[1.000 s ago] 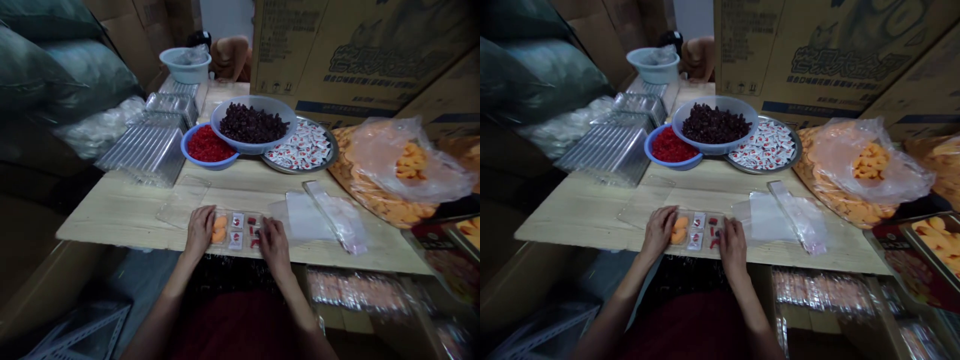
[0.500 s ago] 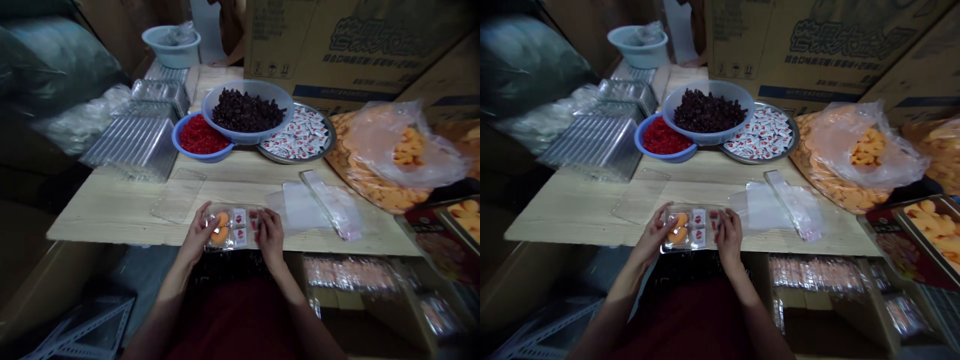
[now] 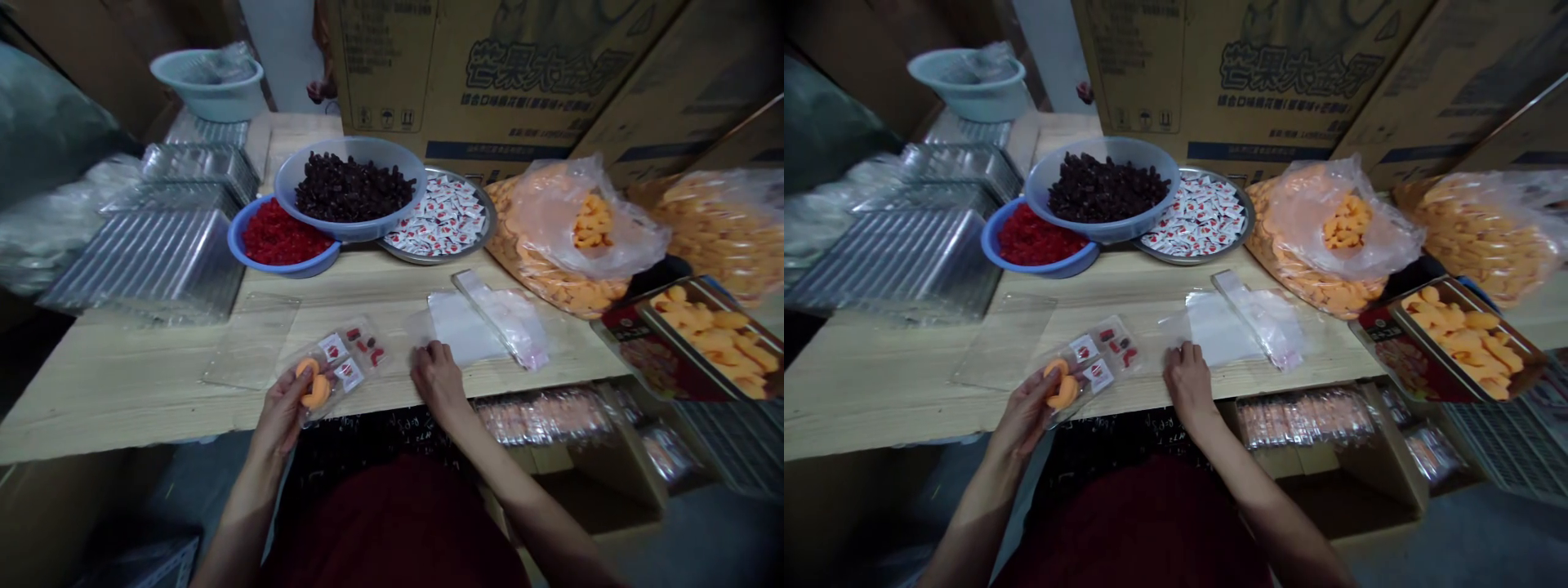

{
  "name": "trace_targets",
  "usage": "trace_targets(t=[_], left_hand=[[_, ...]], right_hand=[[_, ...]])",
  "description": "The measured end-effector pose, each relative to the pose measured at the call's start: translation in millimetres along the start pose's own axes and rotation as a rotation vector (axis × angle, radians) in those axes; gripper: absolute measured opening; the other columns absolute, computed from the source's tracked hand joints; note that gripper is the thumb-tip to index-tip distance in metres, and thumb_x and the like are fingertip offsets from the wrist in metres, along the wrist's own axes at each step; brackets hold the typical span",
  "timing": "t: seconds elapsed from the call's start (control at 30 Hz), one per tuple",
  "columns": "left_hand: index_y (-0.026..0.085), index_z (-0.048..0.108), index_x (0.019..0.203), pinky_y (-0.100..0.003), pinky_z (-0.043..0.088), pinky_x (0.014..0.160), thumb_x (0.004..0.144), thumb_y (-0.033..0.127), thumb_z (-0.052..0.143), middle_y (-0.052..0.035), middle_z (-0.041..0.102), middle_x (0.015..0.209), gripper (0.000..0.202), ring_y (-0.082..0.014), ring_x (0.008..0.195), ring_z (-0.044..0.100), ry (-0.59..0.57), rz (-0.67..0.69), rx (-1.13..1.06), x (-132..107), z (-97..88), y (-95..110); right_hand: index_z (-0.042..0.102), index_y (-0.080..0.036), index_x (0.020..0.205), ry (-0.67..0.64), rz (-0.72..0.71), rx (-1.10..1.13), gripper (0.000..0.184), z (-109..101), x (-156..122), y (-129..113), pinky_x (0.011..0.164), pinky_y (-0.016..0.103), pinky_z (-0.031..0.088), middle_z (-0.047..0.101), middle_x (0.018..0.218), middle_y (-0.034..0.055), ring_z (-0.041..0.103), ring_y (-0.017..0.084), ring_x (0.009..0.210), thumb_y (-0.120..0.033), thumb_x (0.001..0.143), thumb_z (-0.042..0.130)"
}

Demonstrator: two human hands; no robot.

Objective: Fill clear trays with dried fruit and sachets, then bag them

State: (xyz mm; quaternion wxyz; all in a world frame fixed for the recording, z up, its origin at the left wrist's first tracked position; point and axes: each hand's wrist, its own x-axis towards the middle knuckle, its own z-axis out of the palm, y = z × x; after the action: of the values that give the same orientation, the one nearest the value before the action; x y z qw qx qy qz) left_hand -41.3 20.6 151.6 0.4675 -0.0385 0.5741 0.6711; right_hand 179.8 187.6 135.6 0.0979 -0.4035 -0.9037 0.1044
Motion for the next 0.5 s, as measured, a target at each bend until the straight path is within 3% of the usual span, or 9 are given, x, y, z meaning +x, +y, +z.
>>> trace_targets(t=[0.1,0.23,0.37,0.5], left_hand=[[0.011,0.066,0.109,-0.026,0.063,0.074,0.076,0.025,0.082,-0.0103,0.077,0.098,0.039,-0.0199,0.083,0.076,0.015,-0.006,-0.008,-1,1.9,-2],[0.010,0.067,0.105,-0.027,0.064,0.074,0.079,0.025,0.080,-0.0110,0.076,0.099,0.032,-0.0203,0.084,0.076,0.024,0.012,-0.021,-3,-1.1,-7],[0.012,0.068,0.101,-0.029,0.065,0.076,0.079,0.025,0.080,-0.0093,0.076,0.099,0.028,-0.0194,0.084,0.075,0.021,0.020,-0.076,-3,-1.0,-9],[0.013,0.068,0.100,-0.026,0.063,0.075,0.077,0.027,0.082,-0.0069,0.076,0.095,0.030,-0.0168,0.080,0.074,-0.007,0.032,-0.130,-2,20.9,-10]], right_hand=[[0.065,-0.016,0.086,-0.058,0.038,0.008,0.023,5,11,6,0.070,0.035,0.052,0.062,0.097,0.0167,0.054,0.026,0.089,-0.001,0.087,0.048],[0.062,-0.016,0.076,-0.049,0.120,0.117,0.020,1,24,18,0.064,0.031,0.046,0.064,0.090,0.0159,0.056,0.023,0.081,-0.001,0.083,0.051],[0.061,-0.017,0.066,-0.060,0.175,0.275,0.015,-7,31,33,0.062,0.027,0.040,0.065,0.073,0.0072,0.056,0.017,0.066,-0.012,0.080,0.060],[0.064,-0.017,0.065,-0.069,0.253,0.481,0.020,-8,32,41,0.056,0.022,0.037,0.062,0.058,0.0009,0.053,0.012,0.054,-0.027,0.082,0.061]])
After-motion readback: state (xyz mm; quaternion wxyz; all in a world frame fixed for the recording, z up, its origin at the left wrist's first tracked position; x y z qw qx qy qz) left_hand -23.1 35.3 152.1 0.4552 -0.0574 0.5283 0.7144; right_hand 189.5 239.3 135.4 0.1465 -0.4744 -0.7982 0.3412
